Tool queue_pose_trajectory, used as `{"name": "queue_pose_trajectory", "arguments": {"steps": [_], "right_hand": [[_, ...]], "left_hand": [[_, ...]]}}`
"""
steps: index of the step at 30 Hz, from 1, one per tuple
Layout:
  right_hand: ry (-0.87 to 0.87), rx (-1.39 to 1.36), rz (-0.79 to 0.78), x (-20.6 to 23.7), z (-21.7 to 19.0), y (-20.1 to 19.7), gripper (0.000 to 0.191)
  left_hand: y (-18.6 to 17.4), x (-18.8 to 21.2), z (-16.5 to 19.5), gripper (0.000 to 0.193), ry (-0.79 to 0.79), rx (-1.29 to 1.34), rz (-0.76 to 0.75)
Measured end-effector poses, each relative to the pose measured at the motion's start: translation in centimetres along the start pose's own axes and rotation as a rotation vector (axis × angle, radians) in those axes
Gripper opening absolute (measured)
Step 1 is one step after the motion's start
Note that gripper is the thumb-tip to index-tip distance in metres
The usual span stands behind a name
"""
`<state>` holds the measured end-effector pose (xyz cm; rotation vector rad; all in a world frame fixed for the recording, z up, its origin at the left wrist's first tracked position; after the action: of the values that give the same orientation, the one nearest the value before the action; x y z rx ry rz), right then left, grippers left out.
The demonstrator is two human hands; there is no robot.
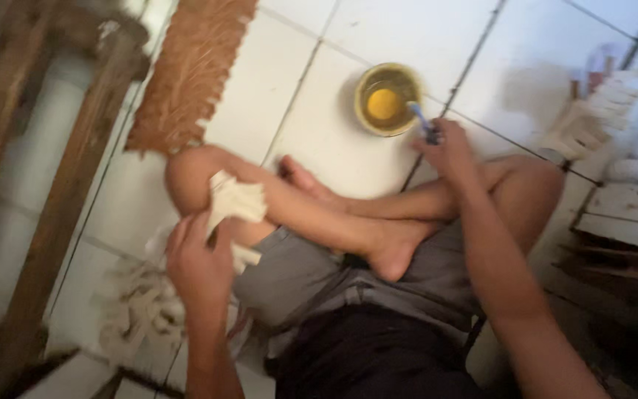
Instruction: The person sits on the floor and uses a small brush to apply yellow paint to the edges of white, hand-shaped craft pieces. They repeatedly dip the brush into a small bowl of paint and carefully coat the edges of each piece before placing them on a nearby shelf.
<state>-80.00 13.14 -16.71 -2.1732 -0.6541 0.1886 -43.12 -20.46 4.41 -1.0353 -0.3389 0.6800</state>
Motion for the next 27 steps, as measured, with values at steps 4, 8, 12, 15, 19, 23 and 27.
{"name": "queue_pose_trajectory", "arguments": {"steps": [4,8,12,15,19,23,27], "right_hand": [[-0.049,0.178,-0.028,-0.1,-1.8,-0.2,0.023],[0.074,0.063,-0.020,-0.2,-0.7,-0.9,0.014],[0.009,-0.128,0.079,-0.2,-0.6,-1.8,0.017],[-0.009,-0.115,0.012,-0.5,-0.4,-1.0,0.016],[0.031,-0.050,0.013,-0.8,0.2,-0.8,0.017],[0.051,-0.106,0.002,-1.1,0.3,-0.5,0.018],[0.028,-0.173,0.008,-1.3,-0.1,-0.9,0.020]], "left_hand": [[-0.1,-0.2,0.1,0.026,-0.033,-0.116,-0.031],[-1.9,-0.4,1.1,0.027,-0.006,-0.193,-0.014],[-3.5,0.5,-1.1,0.033,-0.312,0.020,-0.083],[-1.7,1.4,-0.6,0.020,-0.367,0.814,-0.184],[11.2,4.0,5.2,0.020,-0.674,1.480,-0.618],[26.8,-2.2,10.7,0.026,-0.762,1.945,-0.571],[35.2,-7.2,7.4,0.028,-0.973,1.752,-0.302]]}}
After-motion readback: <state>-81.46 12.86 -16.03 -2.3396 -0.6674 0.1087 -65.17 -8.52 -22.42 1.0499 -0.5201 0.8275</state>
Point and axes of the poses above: each hand's wrist, its own x-axis away from the middle knuckle, its own y-axis out of the palm, z = x × y, the point moved 10 cm from there along -x, towards the middle knuckle, and after that the axes turned 6 degrees about -z, right-handed, at the moved point
